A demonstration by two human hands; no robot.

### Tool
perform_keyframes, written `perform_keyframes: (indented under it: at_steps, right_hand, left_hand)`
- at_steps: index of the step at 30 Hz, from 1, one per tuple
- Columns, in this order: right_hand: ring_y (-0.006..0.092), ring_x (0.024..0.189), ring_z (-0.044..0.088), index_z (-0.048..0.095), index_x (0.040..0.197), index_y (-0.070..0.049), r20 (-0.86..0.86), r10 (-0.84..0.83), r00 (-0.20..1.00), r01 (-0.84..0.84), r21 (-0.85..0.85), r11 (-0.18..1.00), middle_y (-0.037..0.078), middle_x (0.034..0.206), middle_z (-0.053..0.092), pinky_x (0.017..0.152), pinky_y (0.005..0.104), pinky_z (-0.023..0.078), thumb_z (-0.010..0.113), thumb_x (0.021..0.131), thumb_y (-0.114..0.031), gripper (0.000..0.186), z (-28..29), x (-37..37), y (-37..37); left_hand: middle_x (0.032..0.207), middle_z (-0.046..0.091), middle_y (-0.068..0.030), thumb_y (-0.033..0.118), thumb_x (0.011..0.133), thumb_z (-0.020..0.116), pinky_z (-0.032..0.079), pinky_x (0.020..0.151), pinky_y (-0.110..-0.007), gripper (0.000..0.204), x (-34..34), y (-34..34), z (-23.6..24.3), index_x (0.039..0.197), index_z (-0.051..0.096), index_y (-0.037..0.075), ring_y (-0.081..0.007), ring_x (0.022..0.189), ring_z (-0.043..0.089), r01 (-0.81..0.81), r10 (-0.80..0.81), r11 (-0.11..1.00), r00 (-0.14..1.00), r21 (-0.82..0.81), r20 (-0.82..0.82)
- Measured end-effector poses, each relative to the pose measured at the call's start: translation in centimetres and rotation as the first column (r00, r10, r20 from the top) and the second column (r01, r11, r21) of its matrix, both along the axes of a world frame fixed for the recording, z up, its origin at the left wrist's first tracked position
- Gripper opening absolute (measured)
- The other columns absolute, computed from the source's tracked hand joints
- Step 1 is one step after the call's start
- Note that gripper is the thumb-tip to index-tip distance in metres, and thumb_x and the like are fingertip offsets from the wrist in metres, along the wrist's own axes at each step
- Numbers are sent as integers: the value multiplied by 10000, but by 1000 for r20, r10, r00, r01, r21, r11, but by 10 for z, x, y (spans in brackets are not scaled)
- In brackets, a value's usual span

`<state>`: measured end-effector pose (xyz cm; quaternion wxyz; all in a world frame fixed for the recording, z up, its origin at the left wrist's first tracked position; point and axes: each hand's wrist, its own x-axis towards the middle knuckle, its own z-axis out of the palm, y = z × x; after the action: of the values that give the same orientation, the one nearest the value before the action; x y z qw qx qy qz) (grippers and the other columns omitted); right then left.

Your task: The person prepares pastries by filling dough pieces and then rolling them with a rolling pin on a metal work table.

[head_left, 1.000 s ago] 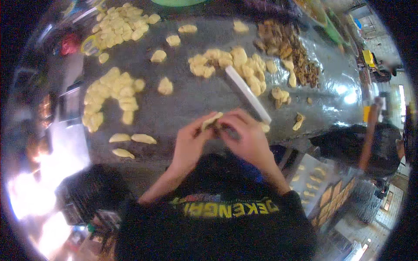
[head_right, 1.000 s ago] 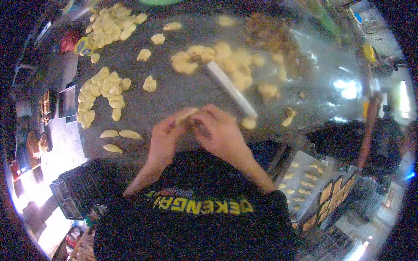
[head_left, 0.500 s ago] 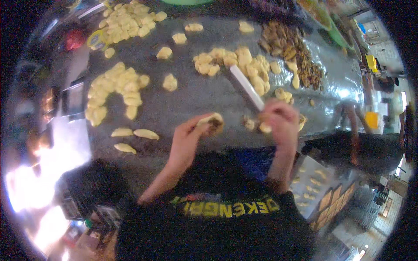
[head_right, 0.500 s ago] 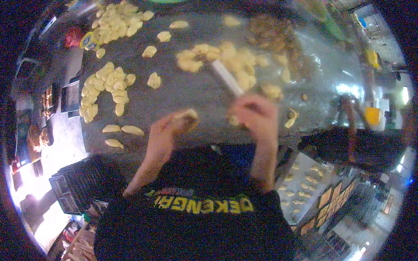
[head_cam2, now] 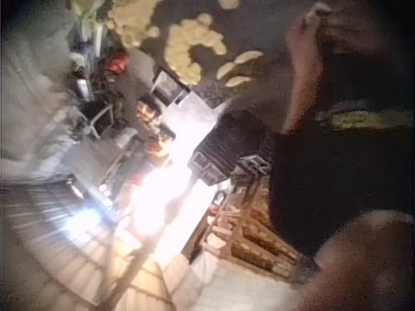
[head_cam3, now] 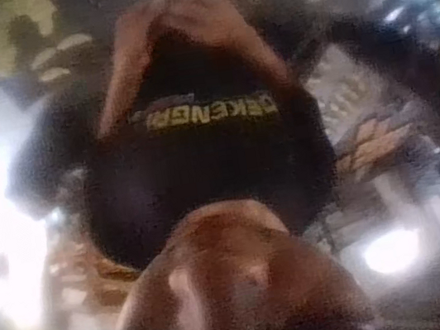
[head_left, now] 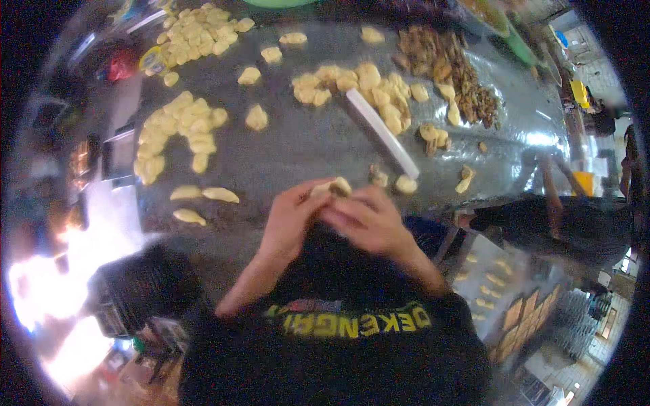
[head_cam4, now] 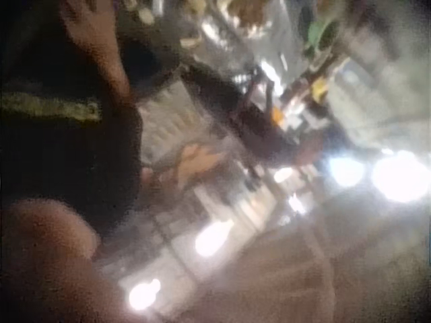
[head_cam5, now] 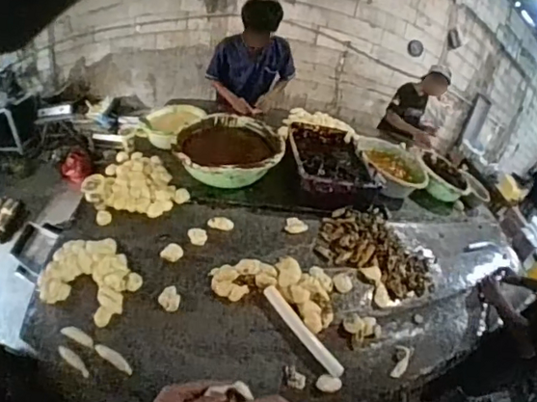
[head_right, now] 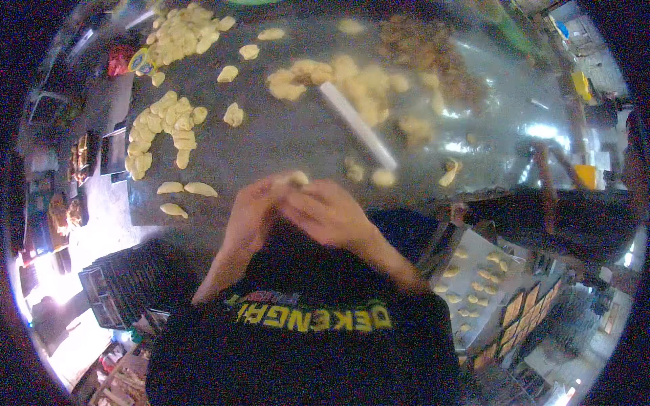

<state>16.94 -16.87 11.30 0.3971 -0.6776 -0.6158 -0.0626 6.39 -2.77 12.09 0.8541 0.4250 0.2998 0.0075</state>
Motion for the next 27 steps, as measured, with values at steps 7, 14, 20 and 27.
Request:
perform_keyframes:
  at_steps: [7, 14, 20, 27]
  right_hand:
    - [281, 818, 615, 660, 978, -53, -714, -258, 651, 281, -89, 956, 98, 942, 639, 743, 384, 501, 690, 827, -142, 178, 14, -11, -13]
    - [292, 933, 632, 648, 1021, -54, -707, -58, 704, 66, -17, 998, 130, 1029, 626, 811, 353, 510, 694, 826, -147, 220, 6, -21, -49]
    - [324, 906, 644, 666, 995, -46, -568, -254, 783, 168, -200, 965, 128, 1020, 636, 782, 361, 525, 704, 807, -121, 207, 5, -38, -81]
    - [305, 916, 640, 682, 1002, -57, -633, -201, 748, 130, -156, 979, 128, 996, 637, 786, 364, 519, 696, 809, -96, 197, 6, -42, -82]
  left_hand:
    - [1057, 682, -84, 102, 907, 592, 481, 882, -270, 297, -13, -21, 8, 1173, 631, -25, -128, 966, 619, 142, -134, 962, 990, 232, -50]
    - [931, 696, -36, 167, 893, 640, 489, 802, -259, 240, -28, -49, 14, 1040, 683, -18, -102, 879, 620, 211, -141, 820, 975, 532, -169]
    - [843, 683, -34, 197, 892, 654, 467, 702, -245, 230, -37, -77, 11, 994, 700, -5, -88, 746, 597, 69, -26, 900, 994, 431, -106]
    - [937, 693, -79, 188, 908, 637, 516, 772, -285, 279, -48, -76, -2, 1077, 676, -31, -149, 819, 645, 59, -8, 929, 990, 367, -139]
